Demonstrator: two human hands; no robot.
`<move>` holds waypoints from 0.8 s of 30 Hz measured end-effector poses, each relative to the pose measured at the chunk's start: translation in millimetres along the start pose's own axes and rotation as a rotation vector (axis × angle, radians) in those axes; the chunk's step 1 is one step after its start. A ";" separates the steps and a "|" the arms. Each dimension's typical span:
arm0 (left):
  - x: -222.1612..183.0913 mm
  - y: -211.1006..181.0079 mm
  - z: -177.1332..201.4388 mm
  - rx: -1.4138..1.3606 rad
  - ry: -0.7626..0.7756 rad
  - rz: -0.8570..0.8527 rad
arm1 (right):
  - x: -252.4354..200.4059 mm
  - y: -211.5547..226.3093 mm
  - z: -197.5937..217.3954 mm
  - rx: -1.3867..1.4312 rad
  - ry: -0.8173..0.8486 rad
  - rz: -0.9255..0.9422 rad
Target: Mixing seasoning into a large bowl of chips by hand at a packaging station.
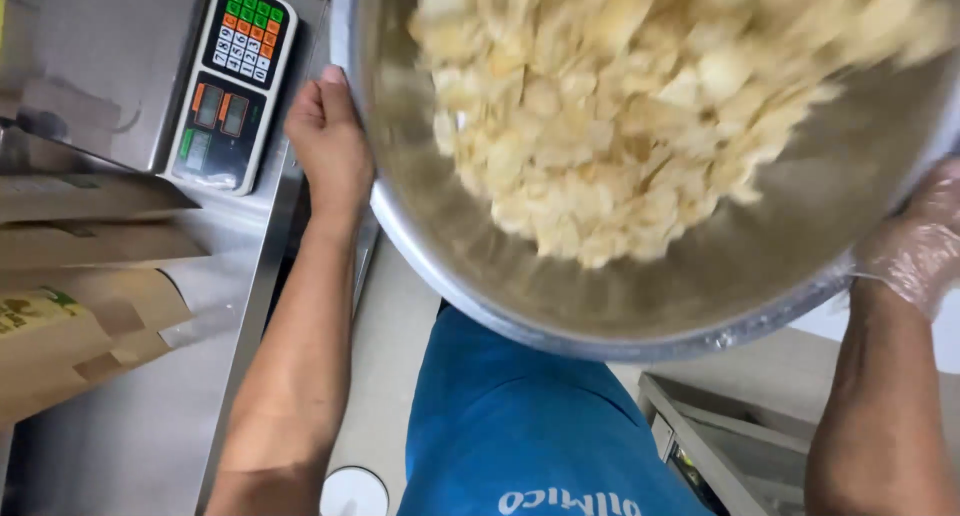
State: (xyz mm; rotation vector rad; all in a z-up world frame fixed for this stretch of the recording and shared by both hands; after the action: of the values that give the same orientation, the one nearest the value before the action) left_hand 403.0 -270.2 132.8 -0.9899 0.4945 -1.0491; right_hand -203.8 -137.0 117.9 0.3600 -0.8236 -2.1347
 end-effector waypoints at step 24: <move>-1.2 134.5 -89.7 0.250 0.182 0.370 | 21.1 -81.0 -141.3 0.619 0.011 -0.323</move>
State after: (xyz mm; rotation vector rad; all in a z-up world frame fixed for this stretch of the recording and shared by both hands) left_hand 400.6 -288.5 -27.9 -0.5567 0.6505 -0.8442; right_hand -193.7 -177.1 -41.1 0.8701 -1.5004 -2.1150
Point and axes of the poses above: each hand's wrist, its own x-axis towards the middle knuckle, its own z-axis out of the back of the hand, y = z × x, the point moved 6 cm from there along x, towards the middle knuckle, and after that the axes turned 14 degrees about x, right-handed, at the moved point
